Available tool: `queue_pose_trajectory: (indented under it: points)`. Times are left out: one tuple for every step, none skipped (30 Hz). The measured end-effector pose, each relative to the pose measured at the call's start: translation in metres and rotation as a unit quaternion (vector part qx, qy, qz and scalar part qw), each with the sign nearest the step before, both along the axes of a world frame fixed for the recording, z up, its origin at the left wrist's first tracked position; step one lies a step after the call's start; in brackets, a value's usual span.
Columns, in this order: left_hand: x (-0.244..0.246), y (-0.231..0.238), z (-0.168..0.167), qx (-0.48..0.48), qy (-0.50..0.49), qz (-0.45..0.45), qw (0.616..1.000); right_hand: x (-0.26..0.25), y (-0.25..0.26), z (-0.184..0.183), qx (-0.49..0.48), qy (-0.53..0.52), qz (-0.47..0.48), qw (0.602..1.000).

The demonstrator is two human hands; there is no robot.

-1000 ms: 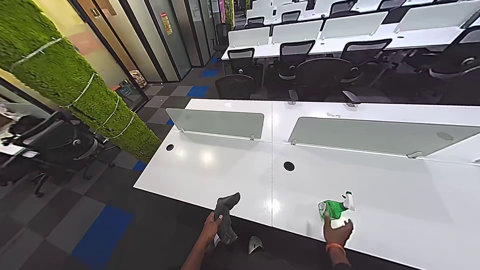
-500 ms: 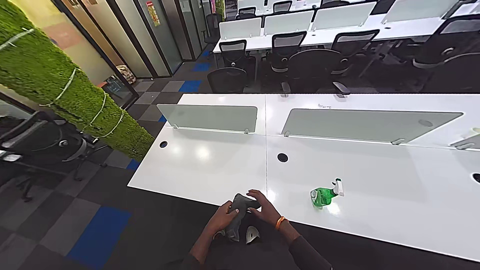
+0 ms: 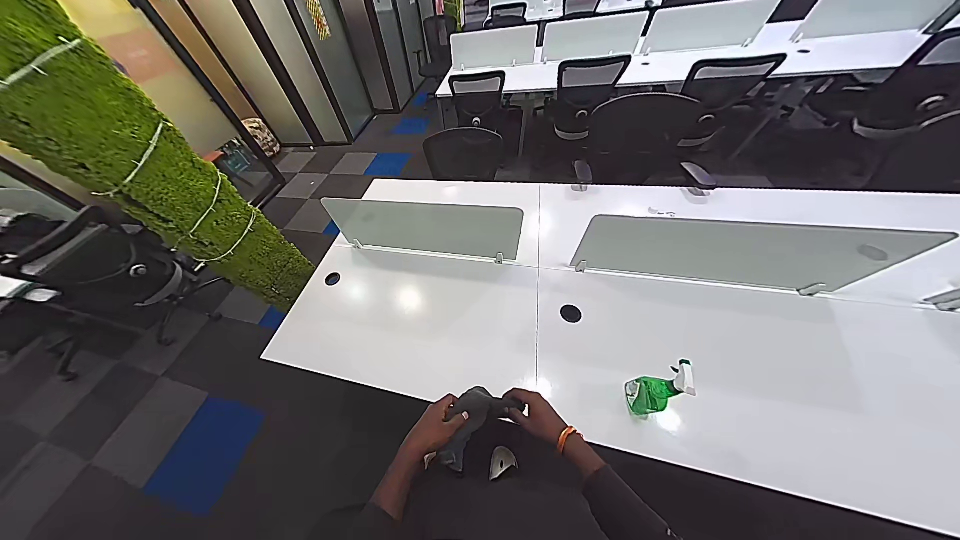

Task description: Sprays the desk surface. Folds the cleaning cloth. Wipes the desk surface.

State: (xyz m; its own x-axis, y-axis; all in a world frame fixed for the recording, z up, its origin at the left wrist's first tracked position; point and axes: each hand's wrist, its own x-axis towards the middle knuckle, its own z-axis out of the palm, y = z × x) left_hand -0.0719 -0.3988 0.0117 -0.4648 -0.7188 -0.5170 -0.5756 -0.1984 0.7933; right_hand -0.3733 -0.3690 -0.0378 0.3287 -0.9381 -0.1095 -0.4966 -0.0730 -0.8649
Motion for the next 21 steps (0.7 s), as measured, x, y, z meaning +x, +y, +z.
queue_pose_trajectory:
  points:
    - [0.001, -0.001, -0.001, 0.001, -0.013, 0.001, 1.000, -0.002, -0.003, 0.004, -0.011, -0.024, -0.019, 0.999]
    - [0.003, -0.001, -0.003, 0.000, -0.027, 0.004, 1.000, -0.003, -0.006, 0.008, -0.017, -0.045, -0.037, 0.998]
    - [0.004, -0.002, -0.006, -0.001, -0.038, 0.009, 0.999, -0.005, -0.010, 0.016, -0.016, -0.063, -0.048, 0.997]
    - [0.004, -0.002, -0.009, -0.003, -0.047, 0.013, 0.999, -0.006, -0.014, 0.025, -0.010, -0.075, -0.054, 0.996]
    - [0.005, -0.002, -0.012, -0.003, -0.053, 0.013, 0.999, -0.006, -0.018, 0.035, -0.008, -0.079, -0.055, 0.995]
    - [0.005, -0.002, -0.015, -0.001, -0.058, 0.009, 0.998, -0.007, -0.021, 0.045, -0.010, -0.076, -0.052, 0.996]
    - [0.004, -0.002, -0.015, 0.004, -0.061, 0.006, 0.998, -0.006, -0.025, 0.053, -0.014, -0.072, -0.050, 0.996]
    - [0.003, -0.002, -0.015, 0.008, -0.062, 0.005, 0.998, -0.004, -0.028, 0.060, -0.016, -0.067, -0.051, 0.996]
    - [0.002, 0.000, -0.014, 0.007, -0.060, 0.008, 0.998, -0.002, -0.029, 0.067, -0.013, -0.065, -0.054, 0.996]
    - [0.000, 0.001, -0.013, -0.003, -0.060, 0.011, 0.998, 0.000, -0.031, 0.072, -0.005, -0.063, -0.059, 0.996]
    - [-0.002, 0.001, -0.012, -0.027, -0.062, 0.015, 0.998, 0.003, -0.033, 0.077, 0.007, -0.063, -0.068, 0.996]
    - [-0.004, 0.001, -0.010, -0.060, -0.069, 0.015, 0.996, 0.007, -0.035, 0.081, 0.022, -0.064, -0.079, 0.995]
    - [-0.007, 0.002, -0.008, -0.095, -0.076, 0.011, 0.993, 0.011, -0.035, 0.084, 0.035, -0.070, -0.090, 0.993]
    - [-0.010, 0.002, -0.004, -0.129, -0.077, 0.006, 0.989, 0.016, -0.036, 0.085, 0.046, -0.084, -0.104, 0.990]
    - [-0.014, 0.003, -0.001, -0.160, -0.073, 0.000, 0.984, 0.021, -0.036, 0.085, 0.054, -0.103, -0.117, 0.986]
    - [-0.019, 0.005, 0.002, -0.189, -0.067, -0.003, 0.980, 0.025, -0.035, 0.086, 0.063, -0.123, -0.129, 0.982]
    - [-0.024, 0.008, 0.005, -0.215, -0.057, -0.001, 0.975, 0.030, -0.033, 0.087, 0.071, -0.144, -0.138, 0.977]
    - [-0.030, 0.011, 0.009, -0.238, -0.043, 0.009, 0.970, 0.033, -0.032, 0.087, 0.078, -0.164, -0.146, 0.973]
    - [-0.036, 0.014, 0.012, -0.253, -0.024, 0.024, 0.967, 0.036, -0.030, 0.086, 0.081, -0.188, -0.153, 0.967]
    - [-0.042, 0.018, 0.017, -0.260, -0.005, 0.042, 0.965, 0.038, -0.029, 0.084, 0.085, -0.214, -0.159, 0.960]
    - [-0.047, 0.022, 0.021, -0.258, 0.013, 0.058, 0.964, 0.040, -0.028, 0.083, 0.087, -0.237, -0.164, 0.954]
